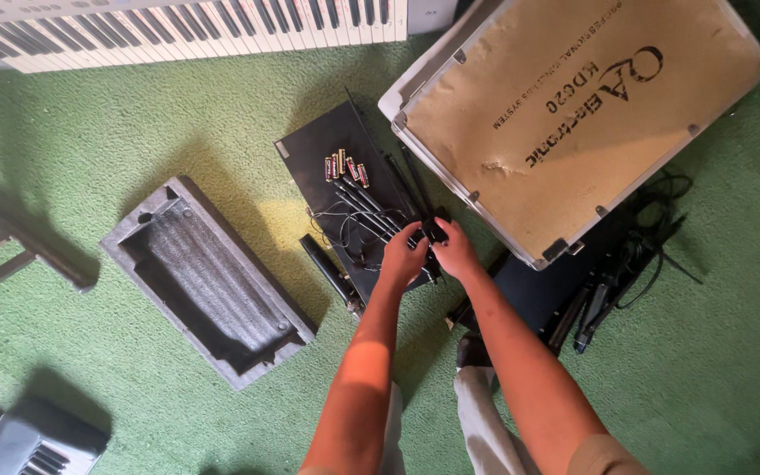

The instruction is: The person places a wireless microphone receiver and its antenna cables into a padded equipment case.

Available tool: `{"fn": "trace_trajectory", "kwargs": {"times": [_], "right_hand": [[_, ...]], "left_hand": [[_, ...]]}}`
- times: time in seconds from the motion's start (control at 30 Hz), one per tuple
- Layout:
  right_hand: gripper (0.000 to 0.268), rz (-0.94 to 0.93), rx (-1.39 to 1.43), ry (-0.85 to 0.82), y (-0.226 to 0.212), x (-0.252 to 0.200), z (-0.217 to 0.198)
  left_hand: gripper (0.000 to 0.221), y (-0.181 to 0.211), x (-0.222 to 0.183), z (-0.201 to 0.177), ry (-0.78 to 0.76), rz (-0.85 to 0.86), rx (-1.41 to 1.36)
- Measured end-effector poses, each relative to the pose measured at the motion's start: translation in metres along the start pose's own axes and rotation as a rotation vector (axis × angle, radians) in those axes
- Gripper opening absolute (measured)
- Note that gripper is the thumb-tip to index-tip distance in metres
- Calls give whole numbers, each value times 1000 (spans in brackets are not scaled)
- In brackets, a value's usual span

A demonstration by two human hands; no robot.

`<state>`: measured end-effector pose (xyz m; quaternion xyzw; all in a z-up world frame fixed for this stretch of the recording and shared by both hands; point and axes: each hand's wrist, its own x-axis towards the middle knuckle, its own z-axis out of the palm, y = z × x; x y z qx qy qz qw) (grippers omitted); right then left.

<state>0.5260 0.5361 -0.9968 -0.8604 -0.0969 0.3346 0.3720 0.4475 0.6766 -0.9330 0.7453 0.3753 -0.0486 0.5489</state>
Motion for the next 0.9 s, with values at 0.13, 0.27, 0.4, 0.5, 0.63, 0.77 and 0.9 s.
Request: {"fn": "trace_trajectory", "kwargs": {"times": [0.13,0.27,0.4,0.5,0.63,0.77,0.9], "right_hand": [[57,-3,10,13,-4,-3,3],[54,32,9,26,-7,-6,1],[46,16,16,51,-9,-13,0],[45,-41,59,90,-16,-24,-3],[57,-126,52,59,-45,-36,-20],[67,-192,-49,58,-80,-77,-41],[69,-276,-85,107,-128,-110,-67]], "left_hand": [[51,8,-7,-2,-41,-128,-78],[43,11,-9,-2,31,-104,5],[32,16,-12,-2,67,-145,65],[33,29,-20,-8,51,-149,77],[35,62,-35,-22,44,-233,154],[29,93,-68,-37,122,-90,250],[28,131,-100,-57,153,10,188]]}}
